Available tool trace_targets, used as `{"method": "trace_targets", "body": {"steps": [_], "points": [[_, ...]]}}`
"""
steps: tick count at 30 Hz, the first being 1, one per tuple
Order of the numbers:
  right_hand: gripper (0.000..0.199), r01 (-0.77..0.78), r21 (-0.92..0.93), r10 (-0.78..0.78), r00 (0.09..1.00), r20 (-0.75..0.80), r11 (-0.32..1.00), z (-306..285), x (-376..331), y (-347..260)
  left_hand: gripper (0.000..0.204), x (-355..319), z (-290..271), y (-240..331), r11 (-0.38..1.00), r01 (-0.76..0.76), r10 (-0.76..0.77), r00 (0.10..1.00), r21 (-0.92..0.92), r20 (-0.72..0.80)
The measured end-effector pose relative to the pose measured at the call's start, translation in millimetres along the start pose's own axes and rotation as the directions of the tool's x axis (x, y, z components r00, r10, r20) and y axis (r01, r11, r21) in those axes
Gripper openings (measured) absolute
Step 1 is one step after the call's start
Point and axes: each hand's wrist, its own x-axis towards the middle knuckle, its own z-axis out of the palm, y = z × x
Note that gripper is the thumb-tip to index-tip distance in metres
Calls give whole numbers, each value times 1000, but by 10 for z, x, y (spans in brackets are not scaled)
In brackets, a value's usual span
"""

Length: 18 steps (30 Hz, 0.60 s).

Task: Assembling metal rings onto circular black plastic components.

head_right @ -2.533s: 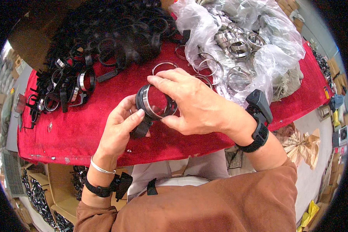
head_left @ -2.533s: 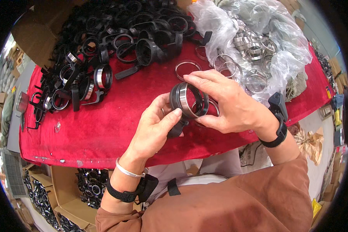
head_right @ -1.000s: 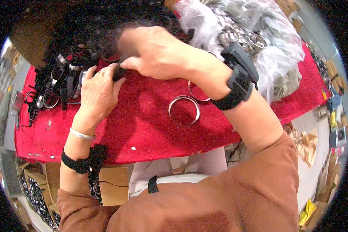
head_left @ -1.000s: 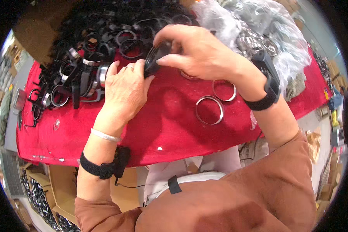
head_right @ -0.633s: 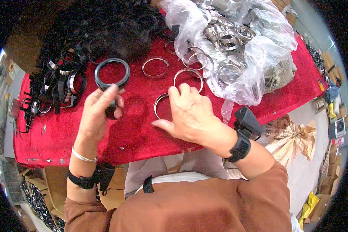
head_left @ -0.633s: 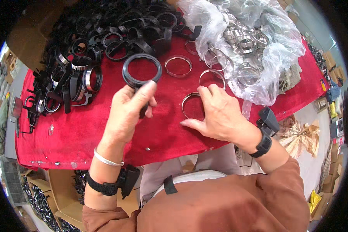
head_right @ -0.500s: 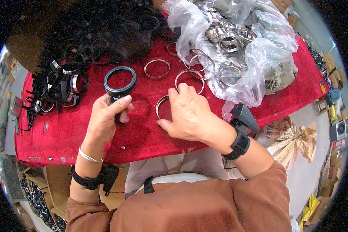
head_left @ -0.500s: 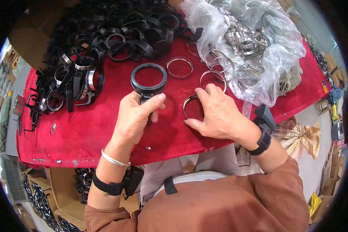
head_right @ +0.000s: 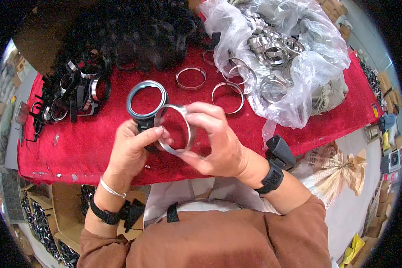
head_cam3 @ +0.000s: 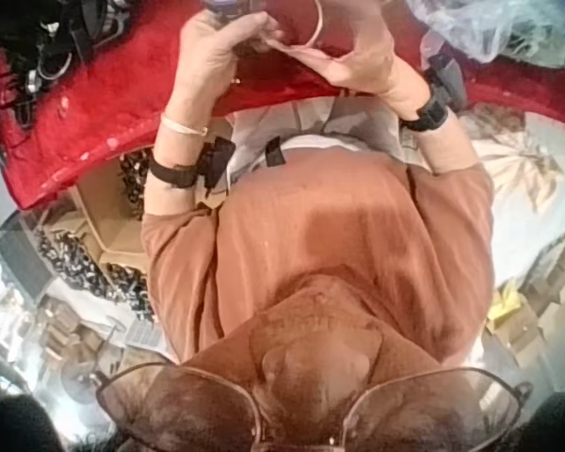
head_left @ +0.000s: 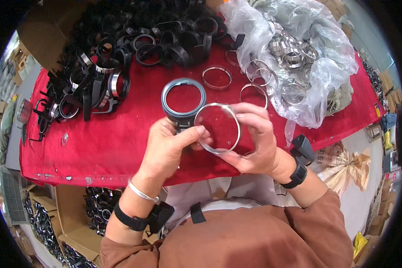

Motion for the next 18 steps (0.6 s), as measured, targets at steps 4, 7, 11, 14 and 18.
{"method": "trace_targets", "body": {"steps": [4, 7, 11, 14, 18], "points": [[75, -9, -136, 38, 977, 212, 991, -115, 127, -170, 17, 27, -58, 119, 806, -275, 322, 947, 524, 1], [71, 11, -246, 65, 951, 301, 969, -158, 168, -147, 20, 23, 26, 288, 557, -351, 408, 905, 753, 120], [61, 183, -328, -36, 912, 409, 927, -124, 175, -106, 19, 81, 21, 293, 513, -401, 375, 900, 759, 222], [60, 145, -334, 2, 915, 403, 931, -103, 189, -117, 18, 116, 23, 273, 528, -430, 391, 889, 732, 241], [63, 176, -441, 49, 890, 453, 880, -115, 209, -159, 20, 155, 14, 306, 614, -352, 261, 935, 706, 239]]}}
